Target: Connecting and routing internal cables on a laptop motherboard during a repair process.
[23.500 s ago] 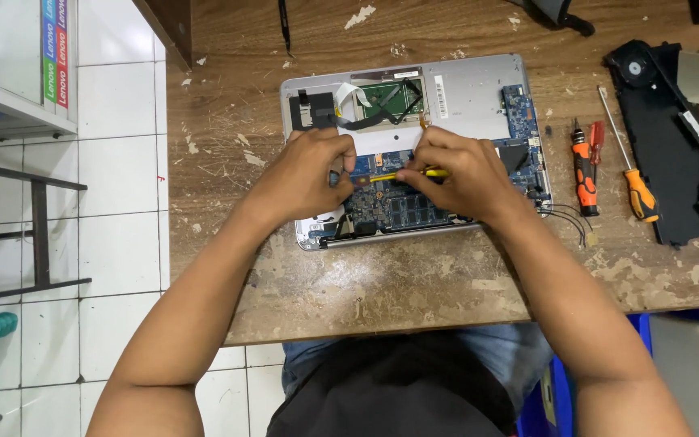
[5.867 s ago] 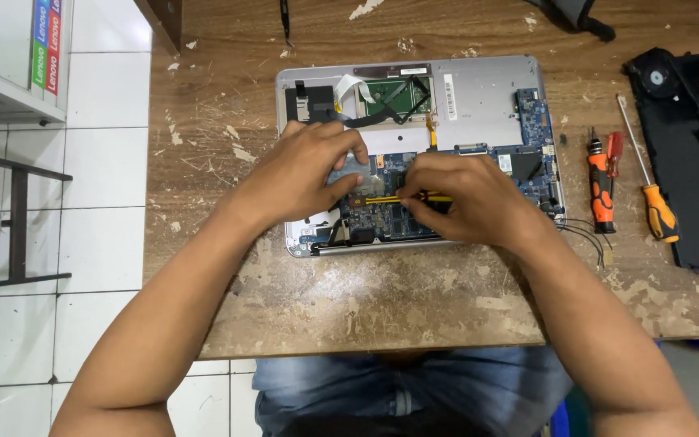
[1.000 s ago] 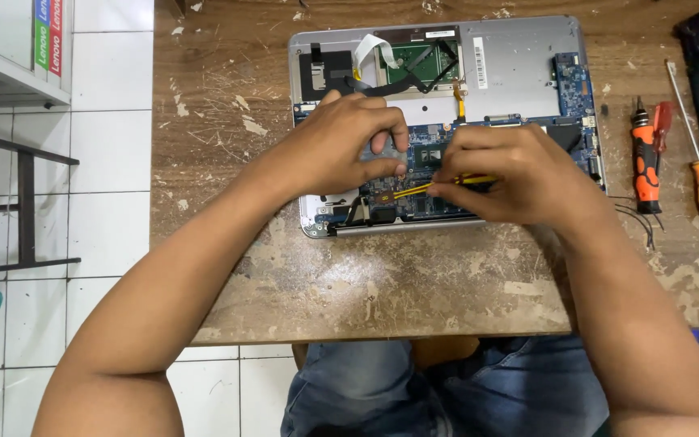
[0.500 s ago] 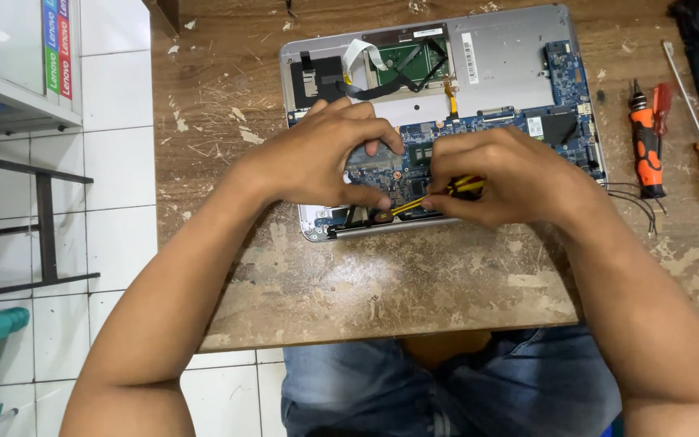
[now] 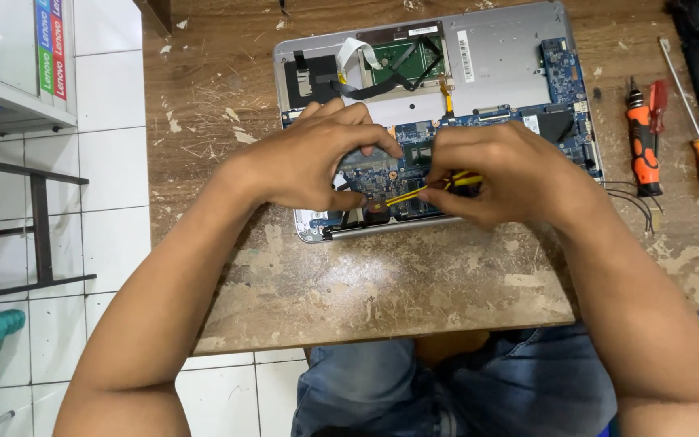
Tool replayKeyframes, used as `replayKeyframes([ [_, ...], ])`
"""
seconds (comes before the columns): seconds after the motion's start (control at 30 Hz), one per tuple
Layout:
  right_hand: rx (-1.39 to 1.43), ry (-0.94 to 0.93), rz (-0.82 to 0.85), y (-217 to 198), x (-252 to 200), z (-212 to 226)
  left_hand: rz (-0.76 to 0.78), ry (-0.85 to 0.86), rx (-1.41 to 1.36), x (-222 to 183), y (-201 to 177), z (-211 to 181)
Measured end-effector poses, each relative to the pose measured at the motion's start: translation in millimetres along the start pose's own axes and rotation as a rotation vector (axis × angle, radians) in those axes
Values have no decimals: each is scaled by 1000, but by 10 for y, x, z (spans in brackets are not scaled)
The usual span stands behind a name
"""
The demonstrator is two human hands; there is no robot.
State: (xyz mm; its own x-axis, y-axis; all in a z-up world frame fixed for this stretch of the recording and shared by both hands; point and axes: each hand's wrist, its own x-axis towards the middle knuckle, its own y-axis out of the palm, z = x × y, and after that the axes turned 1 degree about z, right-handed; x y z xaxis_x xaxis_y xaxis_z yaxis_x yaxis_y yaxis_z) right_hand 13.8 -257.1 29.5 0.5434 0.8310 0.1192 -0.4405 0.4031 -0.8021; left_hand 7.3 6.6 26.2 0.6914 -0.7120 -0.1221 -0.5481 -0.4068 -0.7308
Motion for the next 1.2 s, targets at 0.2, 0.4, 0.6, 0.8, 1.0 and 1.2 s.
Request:
replayKeyframes([
  [0.2, 26, 20, -1, -2, -3, -48, 30, -71, 10, 15, 12, -23],
  [0.4, 26, 42, -6, -19, 27, 84, 64, -83, 15, 8, -49, -90],
  [0.6, 91, 49, 65, 53, 10, -15, 77, -46, -39, -35, -82, -16],
  [0.8, 65, 74, 110, -24, 6, 31, 61, -18, -32, -28, -64, 8],
  [1.0, 46, -9, -2, 59, 49, 33, 43, 12, -37, -30, -36, 57],
  [1.2, 122, 72, 127, 38, 37, 84, 22, 24, -43, -37, -23, 56],
])
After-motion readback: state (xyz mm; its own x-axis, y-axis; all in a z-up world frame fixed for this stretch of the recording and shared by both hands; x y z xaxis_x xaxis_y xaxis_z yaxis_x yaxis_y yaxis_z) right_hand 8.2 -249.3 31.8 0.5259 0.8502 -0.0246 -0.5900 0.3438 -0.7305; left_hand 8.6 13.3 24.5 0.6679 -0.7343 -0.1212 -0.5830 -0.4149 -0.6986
